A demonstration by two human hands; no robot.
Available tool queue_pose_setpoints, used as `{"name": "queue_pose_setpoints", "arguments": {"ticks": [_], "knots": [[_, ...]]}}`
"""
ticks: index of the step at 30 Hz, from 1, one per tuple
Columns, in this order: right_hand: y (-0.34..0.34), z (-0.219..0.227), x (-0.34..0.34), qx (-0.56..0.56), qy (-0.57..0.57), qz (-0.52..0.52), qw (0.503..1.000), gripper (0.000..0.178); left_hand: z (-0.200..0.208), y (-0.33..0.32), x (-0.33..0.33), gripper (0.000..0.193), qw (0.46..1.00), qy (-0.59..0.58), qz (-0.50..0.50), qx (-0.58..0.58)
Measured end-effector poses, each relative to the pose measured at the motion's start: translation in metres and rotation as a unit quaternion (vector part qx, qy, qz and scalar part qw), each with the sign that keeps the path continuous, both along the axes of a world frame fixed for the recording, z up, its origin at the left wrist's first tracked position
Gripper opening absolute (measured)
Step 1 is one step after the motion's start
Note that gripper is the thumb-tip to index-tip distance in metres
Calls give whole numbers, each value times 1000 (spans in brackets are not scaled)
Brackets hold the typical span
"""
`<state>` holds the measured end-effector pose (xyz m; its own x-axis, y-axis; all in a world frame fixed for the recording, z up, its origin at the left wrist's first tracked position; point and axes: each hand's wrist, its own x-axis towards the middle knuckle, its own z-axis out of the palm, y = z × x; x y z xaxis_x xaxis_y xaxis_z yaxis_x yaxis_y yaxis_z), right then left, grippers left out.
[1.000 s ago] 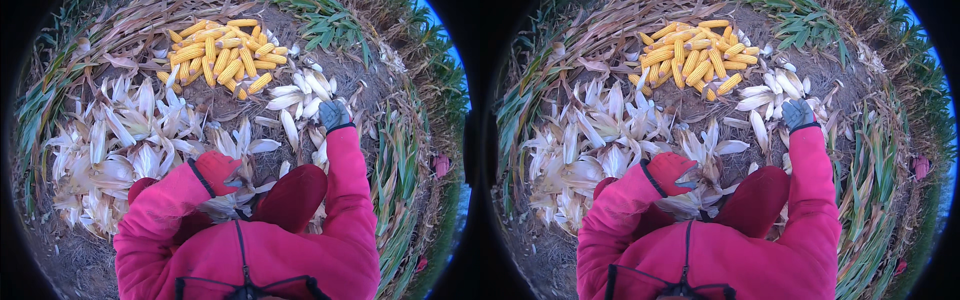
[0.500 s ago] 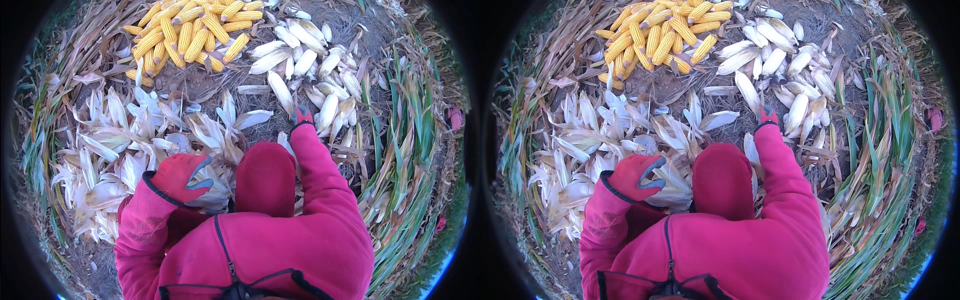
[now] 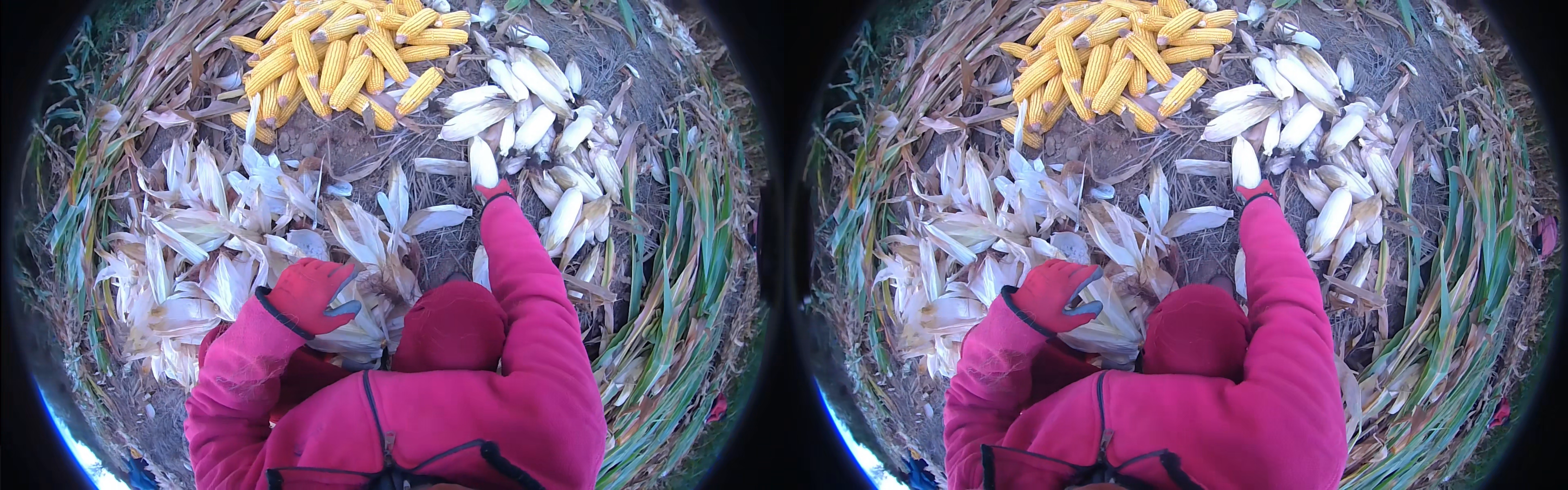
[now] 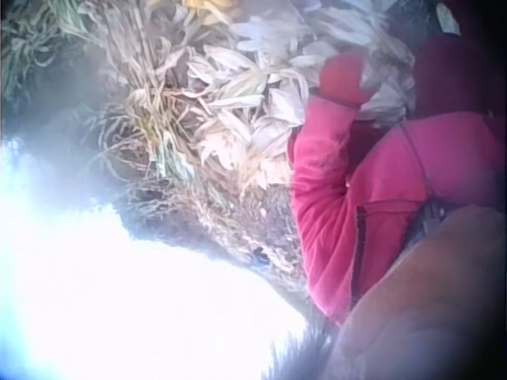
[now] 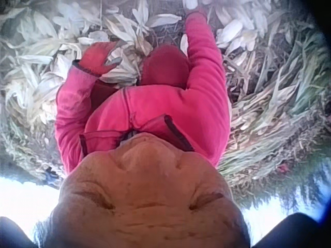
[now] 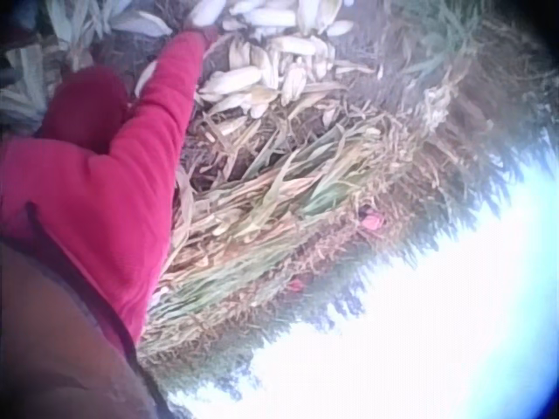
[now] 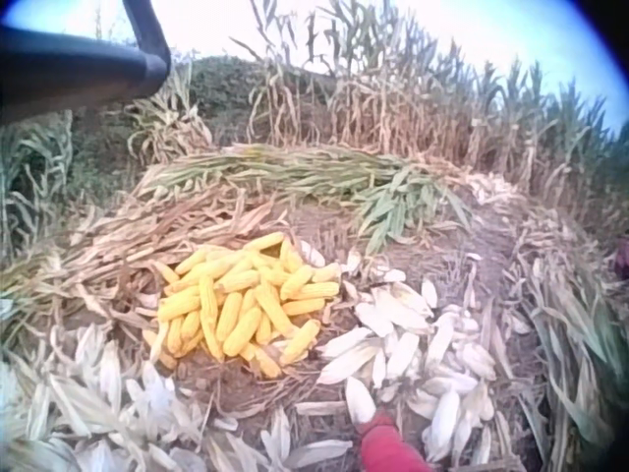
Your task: The person shucks corn cobs by hand, removing the husks and placing the cleaned cobs into a growing pile. The husks are discarded to the side on the ground.
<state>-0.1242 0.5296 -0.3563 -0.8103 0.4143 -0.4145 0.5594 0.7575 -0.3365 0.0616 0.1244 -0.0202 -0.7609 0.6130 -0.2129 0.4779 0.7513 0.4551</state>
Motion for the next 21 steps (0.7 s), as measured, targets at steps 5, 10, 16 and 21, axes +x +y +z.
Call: {"name": "queue_pose_setpoints", "arguments": {"ticks": [5,10,16,21], "knots": [[-6,20,38,-231,113,128,958,80,-2,-9,-10,60,998,58,18,-33],[-77,162,83,-240,126,422,865,72,-2,-6,8,75,984,170,53,2],[-160,337,121,-74,232,647,723,76,9,-2,11,90,980,179,70,-43],[-183,435,93,-359,409,417,728,43,22,-22,11,86,945,148,210,204]]}}
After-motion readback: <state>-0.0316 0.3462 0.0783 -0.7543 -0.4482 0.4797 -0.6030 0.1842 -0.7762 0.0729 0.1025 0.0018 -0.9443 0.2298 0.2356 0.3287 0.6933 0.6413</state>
